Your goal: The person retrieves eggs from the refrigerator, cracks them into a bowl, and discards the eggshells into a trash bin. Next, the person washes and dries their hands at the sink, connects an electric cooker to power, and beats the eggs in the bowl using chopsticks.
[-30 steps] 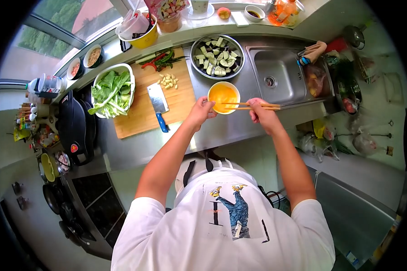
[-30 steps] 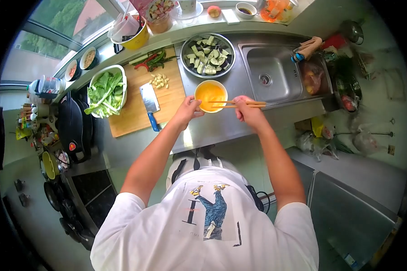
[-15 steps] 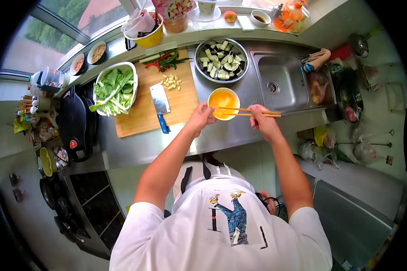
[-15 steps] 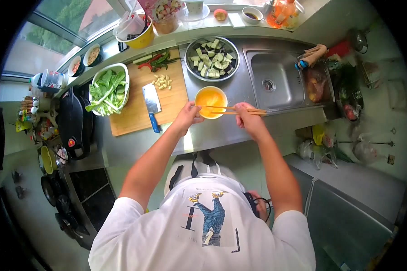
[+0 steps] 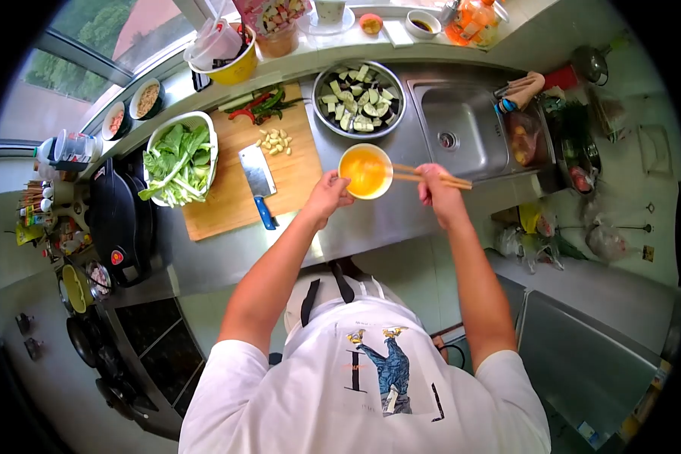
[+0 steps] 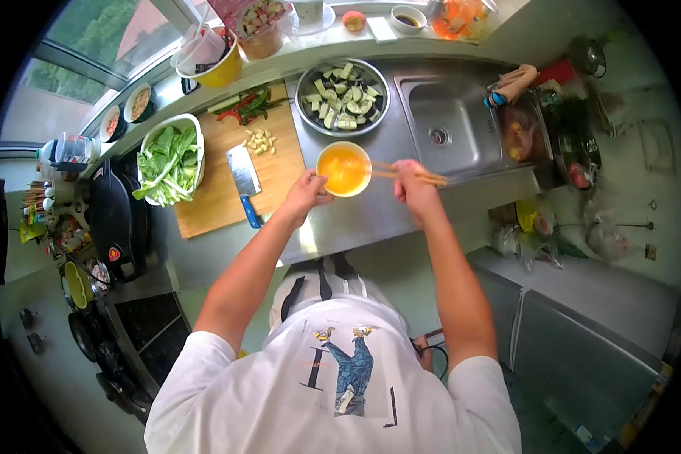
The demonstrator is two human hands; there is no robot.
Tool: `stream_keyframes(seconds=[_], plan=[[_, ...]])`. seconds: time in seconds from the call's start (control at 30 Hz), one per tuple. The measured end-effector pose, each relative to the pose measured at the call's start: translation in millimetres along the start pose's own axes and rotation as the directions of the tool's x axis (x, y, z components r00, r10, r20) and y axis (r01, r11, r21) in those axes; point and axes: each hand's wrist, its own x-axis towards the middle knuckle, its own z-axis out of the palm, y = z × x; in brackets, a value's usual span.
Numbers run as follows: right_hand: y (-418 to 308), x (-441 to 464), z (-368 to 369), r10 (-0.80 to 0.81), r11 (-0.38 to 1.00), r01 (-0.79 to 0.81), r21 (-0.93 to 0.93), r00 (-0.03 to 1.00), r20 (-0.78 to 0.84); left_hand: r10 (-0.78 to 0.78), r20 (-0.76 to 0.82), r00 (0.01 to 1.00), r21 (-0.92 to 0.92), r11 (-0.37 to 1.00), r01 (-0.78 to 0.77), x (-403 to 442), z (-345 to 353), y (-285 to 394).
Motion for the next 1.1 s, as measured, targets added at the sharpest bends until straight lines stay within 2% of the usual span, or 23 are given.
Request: stream_keyframes(seconds=[0.03,0.07,0.13,0.2,0.27,0.37,0.43,0.47,0.5,0.67,0.73,0.77,0.8,0.9,0.93,1.0,1.03,1.07,1.1], plan=[[-1.2,3.6,0.6,0.022,0.996,-0.027,-0.083,0.998,-0.054,-0.014,0.000,1.000,-0.002,1.000,0.014,0.4,0.3,-3.3],[1.3,1.8,2.6,0.033,0.996,-0.038,-0.078,0.998,-0.060,-0.002,-0.006,1.000,-0.009,1.000,0.002,3.7,0.7,-3.9],[8.3,-3.4,5.6,0.071,0.994,-0.057,-0.092,0.985,0.156,-0.004,-0.008,1.000,-0.007,1.000,0.004,9.1,2.7,-3.1],[8.4,0.4,0.4,0.095,0.994,-0.083,-0.070,0.979,0.183,-0.019,-0.032,0.999,0.018,1.000,0.019,11.0,1.9,-7.4],[7.9,2.2,-4.6,-0.046,0.998,0.046,-0.033,0.999,0.005,0.005,0.015,1.000,0.008,1.000,-0.005,11.8,1.0,-8.1],[7.0,-5.1,3.9,0.047,0.996,-0.038,-0.082,0.993,0.109,0.010,-0.001,1.000,0.018,1.000,-0.010,10.6,4.6,-3.8],[11.1,-5.8,-0.5,0.042,0.998,-0.036,-0.058,0.992,0.119,-0.013,0.003,1.000,0.021,1.000,0.013,10.8,4.2,-1.2],[13.8,-5.4,-4.0,0.020,0.999,-0.015,-0.040,0.993,0.120,-0.019,0.021,1.000,0.025,1.000,0.018,8.6,3.9,-1.2],[13.5,-2.9,-6.4,0.000,1.000,0.001,-0.029,1.000,0.023,-0.015,0.028,1.000,0.008,1.000,0.014,6.0,4.3,-0.7],[14.7,-8.2,5.6,0.095,0.992,-0.085,-0.094,0.990,0.108,-0.022,0.013,1.000,0.058,0.998,0.021,2.1,5.8,-1.7],[15.8,-4.5,1.6,-0.004,1.000,0.005,-0.021,0.999,0.045,-0.030,0.009,1.000,0.072,0.997,0.029,0.7,6.2,-2.5],[18.5,0.0,-0.7,-0.003,1.000,0.003,-0.015,1.000,-0.020,-0.024,0.010,1.000,0.057,0.998,0.024,-0.7,6.2,-2.6],[21.4,-1.0,4.0,-0.001,1.000,0.001,-0.010,1.000,-0.014,-0.017,0.010,1.000,0.044,0.999,0.017,-1.5,4.5,-3.3],[22.5,-10.0,15.5,0.092,0.994,-0.082,-0.078,0.986,0.136,-0.038,-0.009,0.999,0.068,0.997,0.038,-3.0,-0.1,-4.2],[23.1,-8.8,14.4,0.090,0.994,-0.080,-0.079,0.987,0.136,-0.035,-0.008,0.999,0.068,0.997,0.036,-2.5,-2.2,-5.6],[26.2,-3.0,9.7,0.006,1.000,-0.006,0.005,1.000,0.020,-0.052,-0.005,0.999,0.072,0.996,0.053,-1.8,-6.5,-7.9],[28.9,-1.2,11.1,0.012,0.999,-0.013,-0.038,1.000,-0.013,-0.048,-0.005,0.999,0.071,0.996,0.048,-3.5,-8.7,-10.0],[33.0,-3.3,13.0,0.003,0.999,-0.003,-0.038,1.000,-0.015,-0.044,-0.003,0.999,0.050,0.998,0.044,-5.7,-10.1,-11.8],[30.7,-8.8,18.0,0.043,0.998,-0.040,-0.053,0.998,0.051,-0.032,0.005,0.999,0.032,0.999,0.032,-5.4,-9.8,-9.4]])
